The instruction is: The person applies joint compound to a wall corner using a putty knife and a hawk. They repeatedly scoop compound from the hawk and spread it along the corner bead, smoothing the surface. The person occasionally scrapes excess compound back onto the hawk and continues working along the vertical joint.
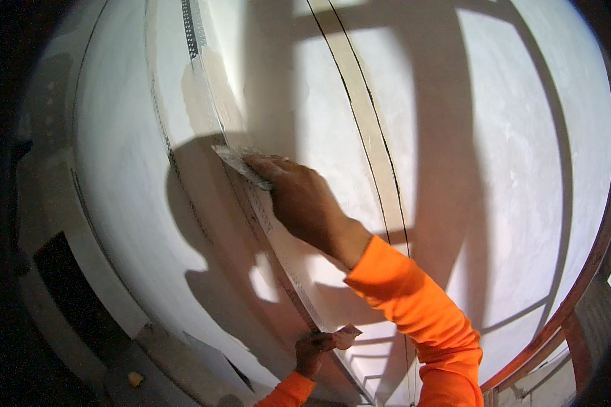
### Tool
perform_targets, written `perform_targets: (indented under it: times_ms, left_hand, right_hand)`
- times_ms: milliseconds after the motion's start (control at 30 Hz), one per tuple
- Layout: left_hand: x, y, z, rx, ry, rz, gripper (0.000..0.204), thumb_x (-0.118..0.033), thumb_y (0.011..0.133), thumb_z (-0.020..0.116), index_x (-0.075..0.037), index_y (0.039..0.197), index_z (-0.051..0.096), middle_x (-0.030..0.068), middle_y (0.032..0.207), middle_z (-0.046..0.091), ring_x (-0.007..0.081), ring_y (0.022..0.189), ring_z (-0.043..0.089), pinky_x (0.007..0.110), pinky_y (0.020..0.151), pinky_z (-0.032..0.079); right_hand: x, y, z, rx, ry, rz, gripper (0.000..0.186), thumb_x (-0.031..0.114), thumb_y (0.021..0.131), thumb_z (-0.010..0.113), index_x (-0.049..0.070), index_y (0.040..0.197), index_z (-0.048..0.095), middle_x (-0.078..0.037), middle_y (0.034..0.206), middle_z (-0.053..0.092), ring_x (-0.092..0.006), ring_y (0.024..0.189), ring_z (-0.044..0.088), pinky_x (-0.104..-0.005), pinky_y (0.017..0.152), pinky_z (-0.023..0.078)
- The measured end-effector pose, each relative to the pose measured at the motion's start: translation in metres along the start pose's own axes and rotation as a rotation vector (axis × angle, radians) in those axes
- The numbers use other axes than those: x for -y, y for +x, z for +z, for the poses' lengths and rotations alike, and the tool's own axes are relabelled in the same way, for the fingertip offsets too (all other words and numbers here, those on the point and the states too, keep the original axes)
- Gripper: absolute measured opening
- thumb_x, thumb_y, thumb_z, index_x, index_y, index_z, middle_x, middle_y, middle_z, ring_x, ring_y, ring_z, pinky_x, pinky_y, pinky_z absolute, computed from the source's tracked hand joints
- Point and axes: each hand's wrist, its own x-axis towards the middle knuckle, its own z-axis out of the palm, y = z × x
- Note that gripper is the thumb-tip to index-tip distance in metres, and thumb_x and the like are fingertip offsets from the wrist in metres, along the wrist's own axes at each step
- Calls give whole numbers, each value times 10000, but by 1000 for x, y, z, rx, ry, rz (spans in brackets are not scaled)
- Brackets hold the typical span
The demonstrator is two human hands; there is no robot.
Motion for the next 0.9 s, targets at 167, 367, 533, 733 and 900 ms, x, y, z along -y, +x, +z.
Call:
perform_targets:
  times_ms: [167, 367, 533, 733, 900]
  left_hand:
    - [-6, 0, -1, 1, -24, -4, 271, -101, 878, 788, 69, 1083, 741, 125, 1015, 762, 170, 955, 725, 315, 898, 582]
    - [-13, -3, 1, -1, -27, -14, 278, -96, 864, 803, 58, 1088, 743, 116, 1016, 762, 168, 954, 723, 304, 904, 569]
    - [-14, -3, 7, 7, -89, -58, 273, -108, 861, 810, 50, 1075, 752, 105, 1014, 764, 159, 946, 721, 295, 894, 561]
    - [-27, -3, 11, 5, 275, 34, 264, -139, 877, 792, 40, 1070, 762, 96, 1020, 768, 147, 956, 715, 294, 893, 560]
    - [-25, 0, 11, -3, 121, 52, 226, -180, 844, 809, 9, 966, 792, 80, 927, 772, 146, 874, 710, 308, 834, 568]
  right_hand:
    - [-15, 77, -28, -53, -43, -183, 343, -75, 931, 518, 3, 1226, 677, -244, 999, 739, -353, 797, 752, -424, 759, 637]
    - [-17, 96, -32, 188, -81, -65, 358, -6, 960, 515, 32, 1283, 665, -264, 972, 710, -431, 863, 690, -470, 810, 561]
    - [-22, 44, -20, 82, 10, -169, 448, -109, 895, 489, 35, 1276, 675, -221, 1100, 734, -359, 995, 730, -423, 948, 592]
    - [-23, -30, -7, 116, 83, -47, 527, -134, 857, 538, 50, 1343, 627, -191, 1327, 656, -374, 1191, 653, -426, 1052, 535]
    - [4, -73, -35, 304, 25, 40, 540, -127, 852, 559, 43, 1363, 608, -216, 1305, 658, -397, 1183, 650, -428, 1025, 546]
